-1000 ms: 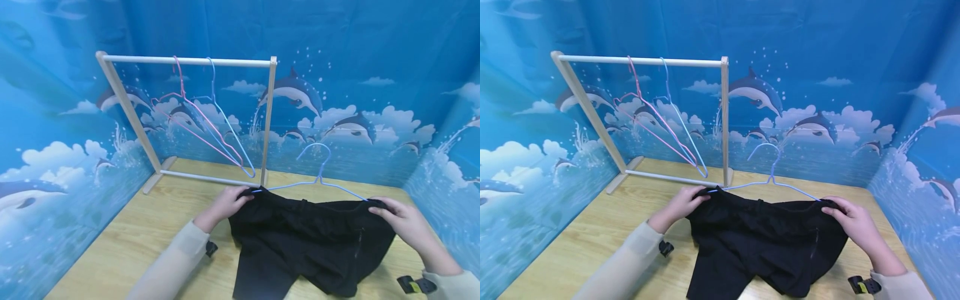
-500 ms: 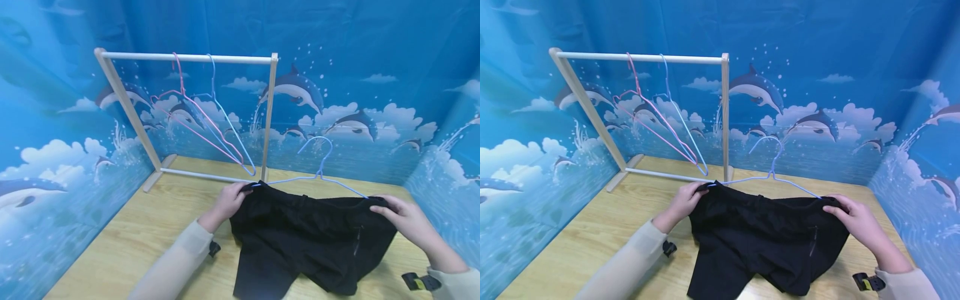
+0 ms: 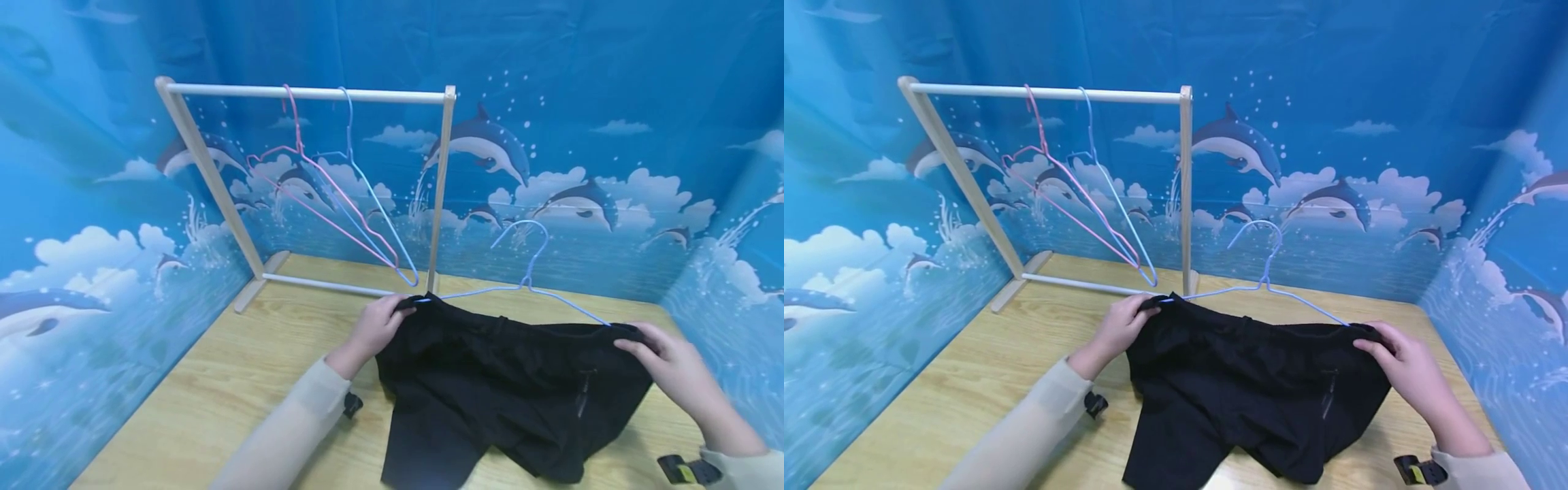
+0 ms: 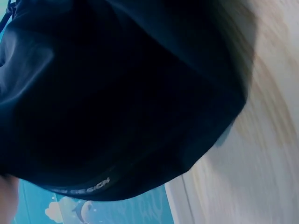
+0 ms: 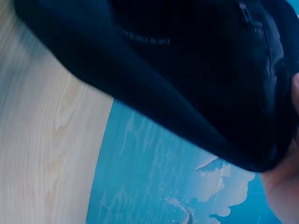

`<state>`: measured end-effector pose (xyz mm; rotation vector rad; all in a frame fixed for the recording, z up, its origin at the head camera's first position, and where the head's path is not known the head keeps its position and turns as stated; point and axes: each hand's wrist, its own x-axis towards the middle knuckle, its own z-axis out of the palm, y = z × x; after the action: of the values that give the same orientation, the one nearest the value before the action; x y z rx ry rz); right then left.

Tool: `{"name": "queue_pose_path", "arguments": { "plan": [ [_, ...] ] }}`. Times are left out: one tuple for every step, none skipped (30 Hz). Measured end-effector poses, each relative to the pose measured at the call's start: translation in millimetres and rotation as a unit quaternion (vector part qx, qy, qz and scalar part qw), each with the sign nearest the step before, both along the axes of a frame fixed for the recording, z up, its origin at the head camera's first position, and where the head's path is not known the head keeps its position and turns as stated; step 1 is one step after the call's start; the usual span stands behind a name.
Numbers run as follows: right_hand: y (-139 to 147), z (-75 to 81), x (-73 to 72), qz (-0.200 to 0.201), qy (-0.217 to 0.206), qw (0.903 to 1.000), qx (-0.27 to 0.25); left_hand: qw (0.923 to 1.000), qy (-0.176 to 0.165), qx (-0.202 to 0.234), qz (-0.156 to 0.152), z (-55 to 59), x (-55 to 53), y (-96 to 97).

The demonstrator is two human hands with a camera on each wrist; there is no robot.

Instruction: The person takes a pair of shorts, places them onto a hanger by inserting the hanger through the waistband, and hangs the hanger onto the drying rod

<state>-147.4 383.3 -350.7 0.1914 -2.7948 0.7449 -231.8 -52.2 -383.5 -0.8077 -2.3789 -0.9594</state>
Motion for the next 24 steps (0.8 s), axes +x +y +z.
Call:
{"name": "queue_pose_path", "arguments": {
  "plan": [
    [0,-0.3,1.6,-0.005,0.008,0.9999,-0.009,1.0000,-0.005,-0.003,-0.003,1.0,0.1,-0.2],
    [-1,-0.5,3.2,-0.009,0.018,0.9996,-0.018,0.9999,-0.008,-0.005,-0.007,2.1,0.5,-0.6],
    [-1,-0.1,4.5,-0.015,0.027,0.9992,-0.025,0.9999,-0.012,-0.004,-0.011,3.0,0.7,-1.1],
    [-2,0.1,5.6,-0.020,0.036,0.9986,-0.034,0.9998,-0.015,-0.001,-0.012,3.3,0.5,-1.7],
    [-3,0.9,6.2,-0.024,0.042,0.9980,-0.040,0.9998,-0.018,0.002,-0.013,3.4,0.1,-2.3],
    [-4,2.1,6.6,-0.025,0.045,0.9975,-0.047,0.9997,-0.020,0.005,-0.012,3.5,-0.2,-3.1],
    [-6,3.4,7.0,-0.028,0.049,0.9970,-0.053,0.9997,-0.022,0.008,-0.011,3.5,-0.7,-3.8],
    [-8,5.0,7.2,-0.031,0.051,0.9966,-0.057,0.9997,-0.023,0.008,-0.009,3.5,-1.0,-4.6],
    [-9,6.7,6.9,-0.036,0.051,0.9962,-0.060,0.9997,-0.023,0.007,-0.008,3.5,-1.4,-5.4],
    [-11,8.0,6.8,-0.040,0.053,0.9959,-0.062,0.9997,-0.023,0.006,-0.007,3.5,-1.9,-6.1],
    [-12,9.4,6.7,-0.045,0.052,0.9956,-0.064,0.9997,-0.023,0.003,-0.005,3.7,-2.2,-6.8],
    [-13,10.1,6.6,-0.047,0.052,0.9952,-0.068,0.9997,-0.022,-0.001,-0.003,3.7,-2.7,-7.5],
    [-14,10.6,6.7,-0.050,0.053,0.9948,-0.071,0.9998,-0.020,-0.005,-0.001,3.6,-3.3,-8.2],
    [-14,11.1,7.0,-0.052,0.053,0.9945,-0.073,0.9998,-0.018,-0.009,0.002,3.7,-3.8,-8.9],
    [-15,11.1,7.1,-0.055,0.056,0.9940,-0.077,0.9998,-0.016,-0.011,0.006,3.8,-4.5,-9.6],
    [-16,11.2,7.1,-0.054,0.063,0.9931,-0.083,0.9998,-0.016,-0.010,0.010,3.6,-5.1,-10.1],
    [-16,11.4,7.4,-0.055,0.067,0.9923,-0.088,0.9997,-0.014,-0.011,0.015,3.3,-5.9,-10.8],
    [-17,12.1,7.5,-0.055,0.076,0.9914,-0.091,0.9997,-0.016,-0.008,0.019,3.1,-6.7,-11.4],
    [-18,13.0,7.7,-0.056,0.087,0.9901,-0.095,0.9995,-0.019,-0.005,0.023,3.2,-7.4,-12.1],
    [-19,14.1,7.6,-0.057,0.096,0.9886,-0.101,0.9993,-0.024,-0.002,0.027,3.2,-8.1,-12.9],
    [-19,15.5,7.5,-0.059,0.106,0.9871,-0.104,0.9990,-0.032,0.002,0.031,3.2,-8.7,-13.8],
    [-20,17.4,7.5,-0.061,0.114,0.9857,-0.108,0.9986,-0.040,0.006,0.035,3.2,-9.4,-14.7],
    [-20,19.3,7.7,-0.065,0.120,0.9846,-0.109,0.9981,-0.047,0.009,0.038,3.1,-10.0,-15.6],
    [-21,21.6,7.5,-0.068,0.124,0.9838,-0.110,0.9975,-0.056,0.011,0.041,3.1,-10.4,-16.5]
  ]
}}
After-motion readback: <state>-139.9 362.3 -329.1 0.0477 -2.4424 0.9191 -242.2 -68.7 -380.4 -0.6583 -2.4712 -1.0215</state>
